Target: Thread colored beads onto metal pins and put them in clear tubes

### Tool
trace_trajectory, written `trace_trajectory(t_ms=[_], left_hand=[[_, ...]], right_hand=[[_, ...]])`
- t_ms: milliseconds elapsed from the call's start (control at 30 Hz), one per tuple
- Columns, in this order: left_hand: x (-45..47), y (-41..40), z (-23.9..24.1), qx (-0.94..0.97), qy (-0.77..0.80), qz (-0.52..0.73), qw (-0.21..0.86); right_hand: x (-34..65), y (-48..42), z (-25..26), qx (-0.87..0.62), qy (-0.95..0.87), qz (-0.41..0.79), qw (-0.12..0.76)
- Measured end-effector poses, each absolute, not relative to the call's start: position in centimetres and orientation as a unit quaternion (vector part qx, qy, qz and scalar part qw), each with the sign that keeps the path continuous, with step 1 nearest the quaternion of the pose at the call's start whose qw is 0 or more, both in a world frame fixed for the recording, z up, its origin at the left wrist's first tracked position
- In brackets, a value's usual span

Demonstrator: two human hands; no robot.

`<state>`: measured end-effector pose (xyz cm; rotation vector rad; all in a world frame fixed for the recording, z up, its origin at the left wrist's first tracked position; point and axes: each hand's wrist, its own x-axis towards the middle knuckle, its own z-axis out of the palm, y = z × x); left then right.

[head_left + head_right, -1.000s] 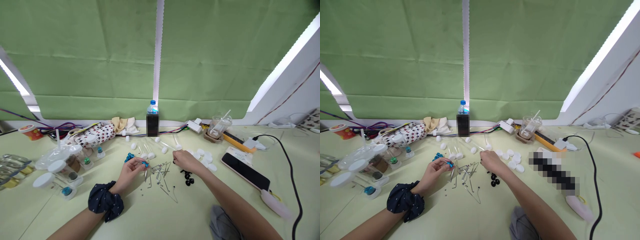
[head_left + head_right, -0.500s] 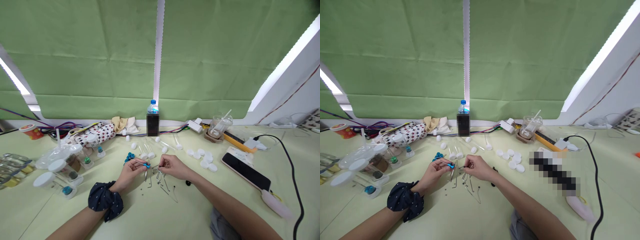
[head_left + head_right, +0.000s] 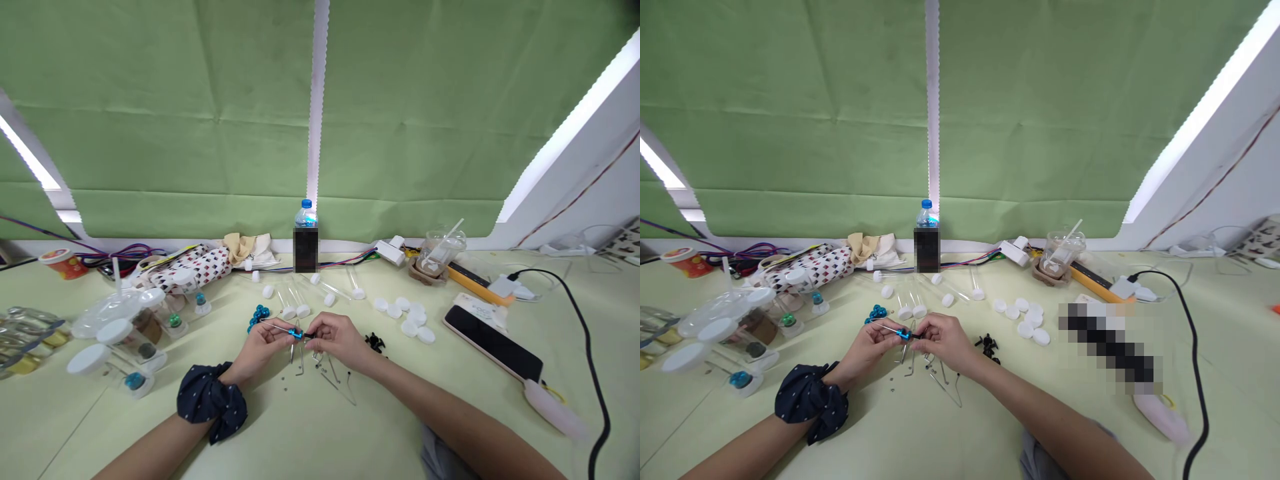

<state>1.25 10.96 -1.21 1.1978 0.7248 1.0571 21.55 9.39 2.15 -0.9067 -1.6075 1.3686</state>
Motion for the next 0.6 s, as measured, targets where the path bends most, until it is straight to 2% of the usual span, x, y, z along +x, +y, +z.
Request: trace_trajectory(t_ms=[300,600], left_hand=[[1.19,10.84,-1.16,0.529,0.328,0.452,0.639],[1.18,10.74,-0.91,0.527,0.32,0.449,0.647]], right_hand=[[21.2,9.14,1.68,-0.327,-0.64,0.545,0.432],[21.4,9.48,1.39,-0.333,-0.72,0.408,0.451]])
